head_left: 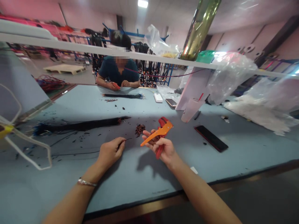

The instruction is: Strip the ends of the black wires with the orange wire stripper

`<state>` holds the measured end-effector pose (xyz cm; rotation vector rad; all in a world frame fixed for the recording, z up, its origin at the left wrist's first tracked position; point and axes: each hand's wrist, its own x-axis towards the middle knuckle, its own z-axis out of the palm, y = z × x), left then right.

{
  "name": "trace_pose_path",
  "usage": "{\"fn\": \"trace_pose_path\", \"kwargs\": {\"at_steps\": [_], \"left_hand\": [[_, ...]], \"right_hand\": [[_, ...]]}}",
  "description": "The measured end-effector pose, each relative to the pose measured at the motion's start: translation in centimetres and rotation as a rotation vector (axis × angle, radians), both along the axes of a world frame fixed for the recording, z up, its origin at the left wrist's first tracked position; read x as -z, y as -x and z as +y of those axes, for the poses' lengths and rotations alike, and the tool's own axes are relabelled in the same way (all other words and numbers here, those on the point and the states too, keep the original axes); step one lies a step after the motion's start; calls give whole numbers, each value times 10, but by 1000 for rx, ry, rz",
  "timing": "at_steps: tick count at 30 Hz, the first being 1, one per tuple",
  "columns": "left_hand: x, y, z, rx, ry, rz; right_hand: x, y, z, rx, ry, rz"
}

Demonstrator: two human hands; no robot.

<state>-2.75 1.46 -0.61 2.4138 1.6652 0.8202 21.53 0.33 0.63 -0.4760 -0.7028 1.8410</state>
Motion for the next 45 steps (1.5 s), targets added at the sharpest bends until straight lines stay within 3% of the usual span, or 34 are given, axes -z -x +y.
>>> {"fn": "trace_pose_path", "kwargs": {"at_steps": [3,12,24,32,37,40,45], "left_hand": [[0,0,-3,-13,-15,-39],[-2,-6,-9,-10,11,-165],[4,-2,-8,-25,-27,-192],[5,-5,-7,5,-38,-209],[-1,-9,-11,5,-46,-305],[-8,-13,-14,8,-46,-393],[-14,-18,-19,-9,72,-516]], "right_hand": [[6,5,-7,-11,-91,-31],[-6,10,-21,15,-338,-208],[23,19,-20,73,-290,-641],[34,26,-17,-20,-350,-575],[28,26,-21,-59,-454,-581],[16,20,-24,19,-539,-735],[-1,7,-25,391,-772,-1385]]}}
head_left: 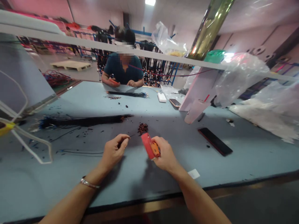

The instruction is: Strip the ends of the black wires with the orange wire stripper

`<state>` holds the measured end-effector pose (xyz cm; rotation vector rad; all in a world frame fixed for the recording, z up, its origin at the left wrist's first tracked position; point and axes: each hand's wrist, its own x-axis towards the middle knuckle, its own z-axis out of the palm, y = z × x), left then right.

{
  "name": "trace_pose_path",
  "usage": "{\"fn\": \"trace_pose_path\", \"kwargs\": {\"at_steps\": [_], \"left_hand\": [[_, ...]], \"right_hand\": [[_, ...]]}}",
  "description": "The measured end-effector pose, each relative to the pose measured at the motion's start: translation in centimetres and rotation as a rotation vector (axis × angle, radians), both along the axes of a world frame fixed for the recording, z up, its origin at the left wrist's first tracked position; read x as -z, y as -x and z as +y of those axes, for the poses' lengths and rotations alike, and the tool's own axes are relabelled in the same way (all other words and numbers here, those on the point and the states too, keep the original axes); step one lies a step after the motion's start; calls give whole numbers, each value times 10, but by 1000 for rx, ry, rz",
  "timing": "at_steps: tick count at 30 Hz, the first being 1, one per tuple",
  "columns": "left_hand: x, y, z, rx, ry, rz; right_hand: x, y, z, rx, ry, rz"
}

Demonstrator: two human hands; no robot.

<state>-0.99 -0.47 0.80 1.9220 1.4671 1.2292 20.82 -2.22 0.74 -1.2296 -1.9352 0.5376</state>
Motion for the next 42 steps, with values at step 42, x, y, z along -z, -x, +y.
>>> {"fn": "trace_pose_path", "kwargs": {"at_steps": [42], "left_hand": [[-9,-7,-5,9,138,-258]], "right_hand": [[2,13,-12,-666,1157,1015]]}}
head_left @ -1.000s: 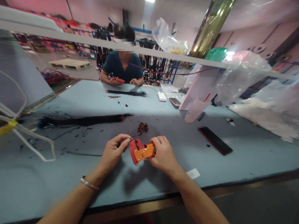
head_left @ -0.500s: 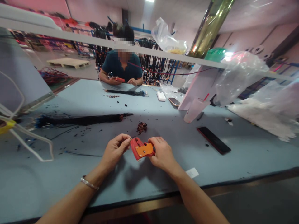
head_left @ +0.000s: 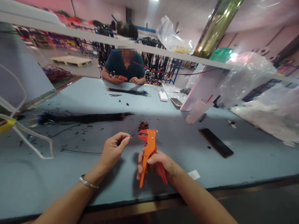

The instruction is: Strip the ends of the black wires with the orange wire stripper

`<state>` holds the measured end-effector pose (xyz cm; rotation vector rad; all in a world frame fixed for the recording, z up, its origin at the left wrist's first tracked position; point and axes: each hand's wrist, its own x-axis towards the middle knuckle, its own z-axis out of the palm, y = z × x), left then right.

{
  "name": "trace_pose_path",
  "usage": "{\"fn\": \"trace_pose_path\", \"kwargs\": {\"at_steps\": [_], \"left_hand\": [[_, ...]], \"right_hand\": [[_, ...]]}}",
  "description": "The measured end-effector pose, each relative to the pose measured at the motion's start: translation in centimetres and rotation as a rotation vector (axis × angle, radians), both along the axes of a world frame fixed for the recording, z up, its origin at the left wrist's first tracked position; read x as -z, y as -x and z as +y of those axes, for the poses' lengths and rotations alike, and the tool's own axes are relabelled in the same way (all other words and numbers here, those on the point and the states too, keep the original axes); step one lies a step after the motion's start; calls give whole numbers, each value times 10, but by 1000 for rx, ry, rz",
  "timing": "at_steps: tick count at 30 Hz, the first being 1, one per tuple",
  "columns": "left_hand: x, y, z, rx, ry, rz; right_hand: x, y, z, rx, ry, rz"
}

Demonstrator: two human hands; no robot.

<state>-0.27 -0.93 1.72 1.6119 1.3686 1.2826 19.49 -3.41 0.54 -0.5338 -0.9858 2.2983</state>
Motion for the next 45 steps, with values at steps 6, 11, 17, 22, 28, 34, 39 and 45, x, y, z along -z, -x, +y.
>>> {"fn": "trace_pose_path", "kwargs": {"at_steps": [6,11,17,22,28,34,39,45], "left_hand": [[3,-2,1,94,55,-62],[0,-2,0,137,49,-18],[-1,0,0,184,27,50],[-2,0,-1,196,23,47],[-4,1,-1,221,38,54],[-3,3,-1,269,72,2],[-3,4,-1,279,81,-17],[-3,2,-1,245,90,-58]], "right_hand": [[9,3,1,-68,3,7],[10,3,0,-103,-46,-23],[12,2,0,-109,-45,-37],[10,2,-3,-108,-26,-45],[11,2,-5,-91,-14,-63],[8,1,-8,-48,-15,-97],[9,1,-7,-12,-66,-154],[10,3,-6,6,-112,-178]]}}
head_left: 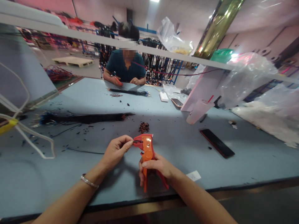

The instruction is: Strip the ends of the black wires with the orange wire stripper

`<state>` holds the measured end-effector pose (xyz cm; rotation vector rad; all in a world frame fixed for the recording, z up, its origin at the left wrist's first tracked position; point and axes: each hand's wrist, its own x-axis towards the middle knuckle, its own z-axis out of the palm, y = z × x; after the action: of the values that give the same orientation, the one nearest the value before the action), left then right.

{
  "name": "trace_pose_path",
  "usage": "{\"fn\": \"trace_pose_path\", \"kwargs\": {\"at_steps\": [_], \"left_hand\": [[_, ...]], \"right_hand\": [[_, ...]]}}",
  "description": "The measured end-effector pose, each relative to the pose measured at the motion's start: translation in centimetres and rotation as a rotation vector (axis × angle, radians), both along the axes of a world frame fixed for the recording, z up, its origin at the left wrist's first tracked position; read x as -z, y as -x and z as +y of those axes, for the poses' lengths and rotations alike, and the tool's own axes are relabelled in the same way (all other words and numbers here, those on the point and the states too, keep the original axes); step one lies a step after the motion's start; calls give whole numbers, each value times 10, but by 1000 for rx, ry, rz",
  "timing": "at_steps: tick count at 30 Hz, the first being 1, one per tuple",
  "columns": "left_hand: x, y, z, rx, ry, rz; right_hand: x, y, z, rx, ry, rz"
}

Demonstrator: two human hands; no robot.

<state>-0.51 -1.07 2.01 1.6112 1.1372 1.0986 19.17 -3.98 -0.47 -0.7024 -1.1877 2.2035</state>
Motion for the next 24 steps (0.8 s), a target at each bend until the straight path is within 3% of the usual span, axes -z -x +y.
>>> {"fn": "trace_pose_path", "kwargs": {"at_steps": [11,24], "left_hand": [[5,-1,2,9,4,3],[2,2,-1,26,-30,-6]], "right_hand": [[5,2,0,30,21,12],[3,3,-3,37,-68,-16]]}}
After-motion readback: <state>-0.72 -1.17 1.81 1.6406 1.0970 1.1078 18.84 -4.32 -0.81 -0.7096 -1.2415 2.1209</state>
